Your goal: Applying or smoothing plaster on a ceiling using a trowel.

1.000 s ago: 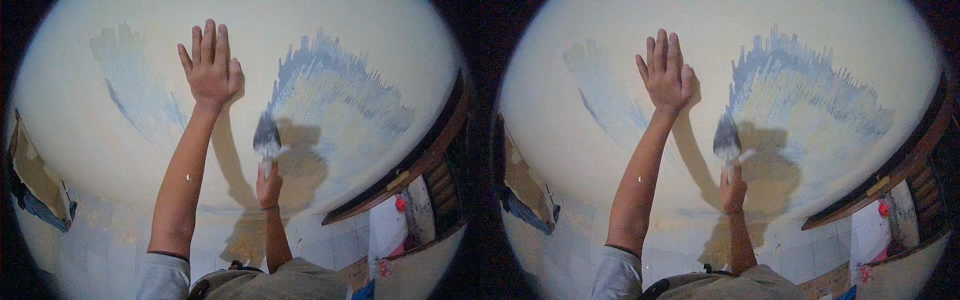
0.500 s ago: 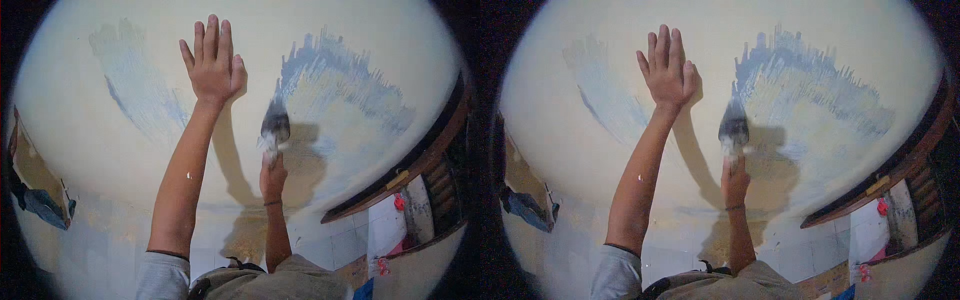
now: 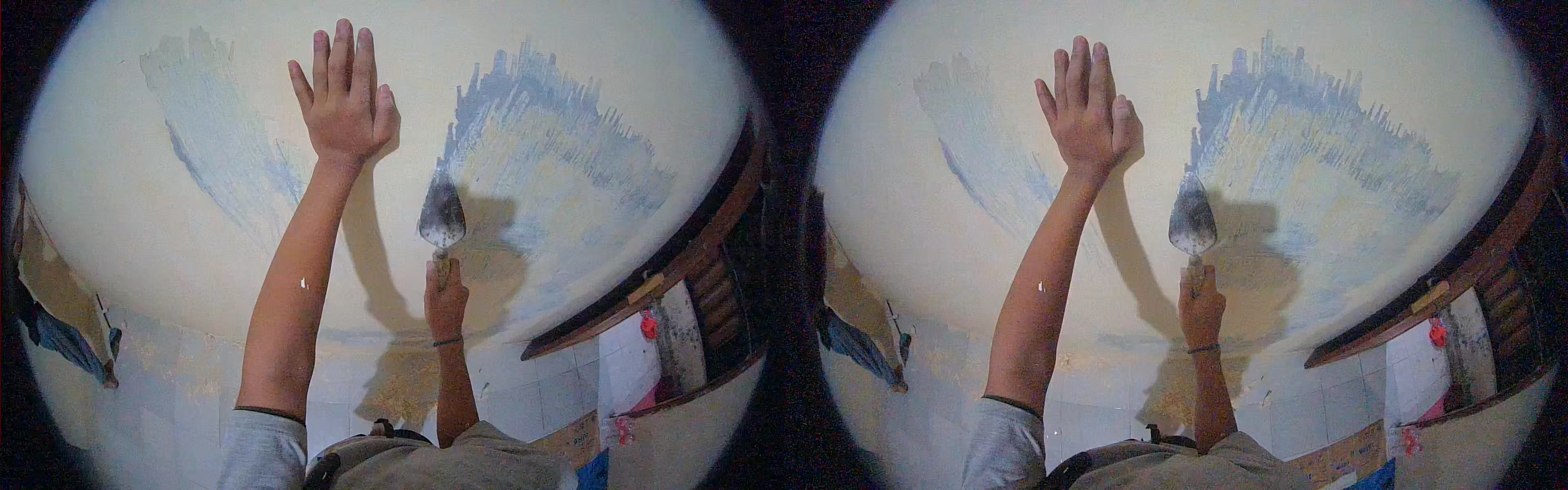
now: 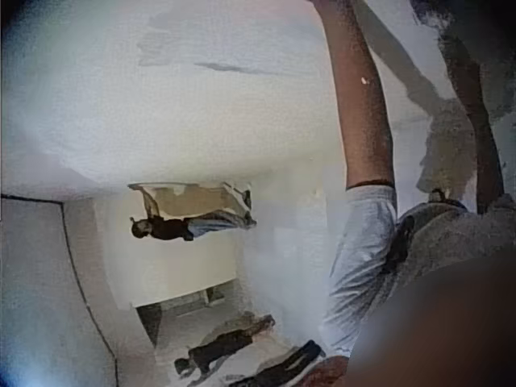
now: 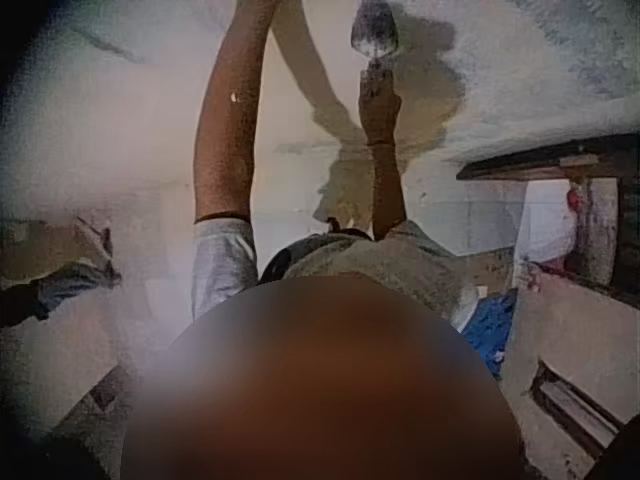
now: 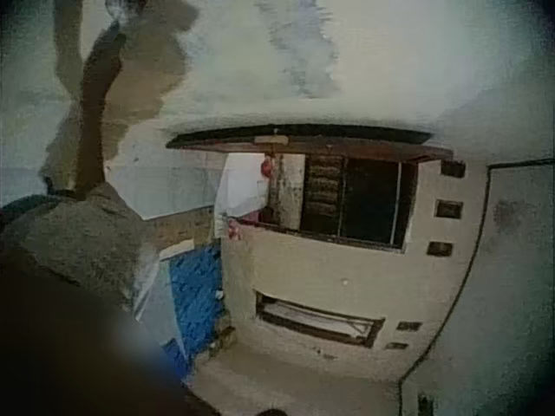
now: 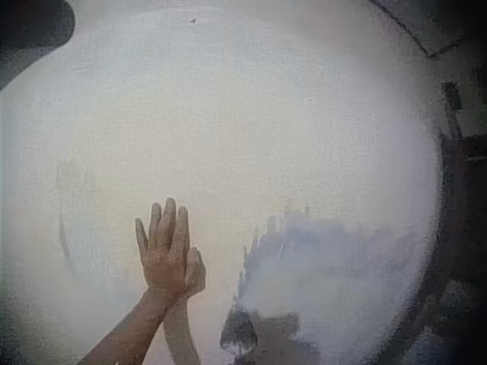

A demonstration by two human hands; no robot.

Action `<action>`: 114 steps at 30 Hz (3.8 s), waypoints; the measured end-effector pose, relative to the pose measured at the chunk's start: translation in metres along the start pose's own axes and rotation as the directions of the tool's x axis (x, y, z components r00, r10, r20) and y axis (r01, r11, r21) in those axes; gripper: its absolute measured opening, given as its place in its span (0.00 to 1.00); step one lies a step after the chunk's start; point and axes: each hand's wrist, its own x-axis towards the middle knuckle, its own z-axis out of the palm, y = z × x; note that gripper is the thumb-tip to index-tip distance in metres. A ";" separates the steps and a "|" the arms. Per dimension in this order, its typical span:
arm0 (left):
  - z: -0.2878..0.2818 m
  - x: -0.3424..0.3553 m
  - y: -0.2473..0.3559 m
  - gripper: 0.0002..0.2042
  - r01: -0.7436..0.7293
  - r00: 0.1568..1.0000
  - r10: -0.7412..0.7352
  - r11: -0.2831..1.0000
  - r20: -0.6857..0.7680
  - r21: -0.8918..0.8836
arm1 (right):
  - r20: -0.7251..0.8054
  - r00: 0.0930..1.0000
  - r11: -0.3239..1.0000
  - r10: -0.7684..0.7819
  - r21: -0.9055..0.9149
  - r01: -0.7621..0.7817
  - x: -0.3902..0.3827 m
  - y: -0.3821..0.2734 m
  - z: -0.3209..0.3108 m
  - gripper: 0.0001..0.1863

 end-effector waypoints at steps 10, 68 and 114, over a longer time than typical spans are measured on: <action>-0.001 -0.001 -0.001 0.30 -0.014 0.999 0.012 1.000 -0.043 -0.027 | 0.010 1.000 1.000 -0.010 -0.006 0.010 0.007 -0.011 -0.003 0.24; -0.087 -0.261 0.210 0.22 0.979 0.156 -0.590 -0.017 0.792 -0.205 | -0.367 0.358 0.510 -0.859 -0.548 0.663 0.243 -0.037 -0.114 0.26; -0.107 -0.264 0.209 0.18 0.993 0.120 -0.620 0.090 0.776 -0.081 | -0.388 0.316 0.486 -0.866 -0.497 0.719 0.246 -0.033 -0.112 0.26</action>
